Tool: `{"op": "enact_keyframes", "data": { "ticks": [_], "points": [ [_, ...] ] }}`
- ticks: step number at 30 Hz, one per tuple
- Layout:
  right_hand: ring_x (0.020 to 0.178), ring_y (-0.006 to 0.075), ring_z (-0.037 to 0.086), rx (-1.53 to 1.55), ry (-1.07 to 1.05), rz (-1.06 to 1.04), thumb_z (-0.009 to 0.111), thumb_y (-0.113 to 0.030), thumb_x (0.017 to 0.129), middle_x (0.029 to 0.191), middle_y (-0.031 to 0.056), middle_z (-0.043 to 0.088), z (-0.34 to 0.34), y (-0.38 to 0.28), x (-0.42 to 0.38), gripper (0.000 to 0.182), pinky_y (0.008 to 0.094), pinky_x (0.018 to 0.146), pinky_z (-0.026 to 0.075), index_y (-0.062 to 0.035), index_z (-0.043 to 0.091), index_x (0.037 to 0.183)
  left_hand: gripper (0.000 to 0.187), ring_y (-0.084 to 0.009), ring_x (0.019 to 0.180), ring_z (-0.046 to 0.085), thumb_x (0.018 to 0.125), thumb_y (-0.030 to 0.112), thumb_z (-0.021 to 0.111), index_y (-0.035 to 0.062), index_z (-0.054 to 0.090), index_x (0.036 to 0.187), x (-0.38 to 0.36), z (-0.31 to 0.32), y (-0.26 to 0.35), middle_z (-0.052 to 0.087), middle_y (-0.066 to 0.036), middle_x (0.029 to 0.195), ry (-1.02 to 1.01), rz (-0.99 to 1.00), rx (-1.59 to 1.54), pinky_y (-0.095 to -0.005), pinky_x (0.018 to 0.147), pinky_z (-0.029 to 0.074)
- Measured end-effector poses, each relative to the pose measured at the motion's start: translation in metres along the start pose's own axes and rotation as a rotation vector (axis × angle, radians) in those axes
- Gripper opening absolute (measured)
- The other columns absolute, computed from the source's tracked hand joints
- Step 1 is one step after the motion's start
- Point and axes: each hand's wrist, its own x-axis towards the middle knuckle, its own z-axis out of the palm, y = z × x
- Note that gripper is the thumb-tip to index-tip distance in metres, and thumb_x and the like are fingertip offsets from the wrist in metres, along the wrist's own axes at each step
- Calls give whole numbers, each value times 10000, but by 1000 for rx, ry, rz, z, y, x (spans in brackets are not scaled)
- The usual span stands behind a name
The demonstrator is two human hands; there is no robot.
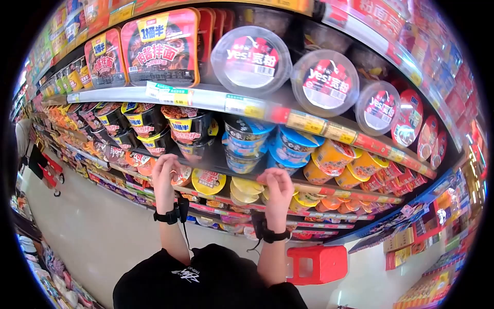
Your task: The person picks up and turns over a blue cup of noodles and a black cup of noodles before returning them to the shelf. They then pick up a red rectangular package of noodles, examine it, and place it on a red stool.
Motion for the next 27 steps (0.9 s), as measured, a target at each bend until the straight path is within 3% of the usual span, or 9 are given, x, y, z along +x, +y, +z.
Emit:
{"op": "enact_keyframes", "data": {
  "ticks": [5,7,9,11,14,18,25,27],
  "points": [
    [768,128,565,-128,7,19,544,-88,909,825,47,609,17,15,-11,76,257,739,433,-21,580,908,127,-30,592,469,928,153,509,65,598,909,17,7,-15,572,12,706,-96,-60,-90,-173,485,294],
    [791,126,588,-98,81,55,561,-49,885,856,50,624,11,18,-14,64,263,762,450,-6,596,919,167,-59,676,519,905,113,475,32,618,936,17,7,-34,578,3,746,-133,36,-81,-184,562,355],
    [780,132,585,-128,52,71,564,-70,882,850,48,617,-2,33,-14,70,270,759,450,-11,592,907,137,-59,702,528,925,131,508,64,623,959,21,-5,-60,566,20,757,-178,-19,-183,-193,615,380],
    [736,141,573,-100,81,60,519,-76,913,801,55,588,5,34,-24,83,267,725,464,-14,573,918,122,-58,666,529,908,112,522,63,623,956,12,-9,-44,587,15,749,-95,-134,-150,-184,566,356],
    [761,143,576,-26,77,81,518,-68,915,810,60,589,6,26,-40,73,281,760,472,-12,566,920,136,-52,608,491,908,155,532,51,616,886,1,-13,-26,567,14,705,-22,-107,-111,-186,508,300],
    [790,144,572,12,95,64,521,-61,912,825,58,581,-1,7,-63,66,287,785,472,-12,563,927,146,-59,641,517,899,144,507,47,615,910,-24,-20,-8,569,4,727,-80,-145,-82,-186,532,359],
    [780,131,559,133,257,57,527,-69,907,819,39,569,-25,-4,-115,64,283,762,466,-17,562,922,149,-45,623,510,910,141,499,60,622,932,-71,-28,24,580,22,733,-194,-184,75,-177,526,344],
    [779,126,558,194,288,74,527,-69,908,820,34,568,-19,-10,-129,66,280,764,466,-16,563,924,150,-33,643,511,904,134,504,58,627,944,-79,-40,30,585,24,736,-199,-119,141,-184,525,337]
  ]
}}
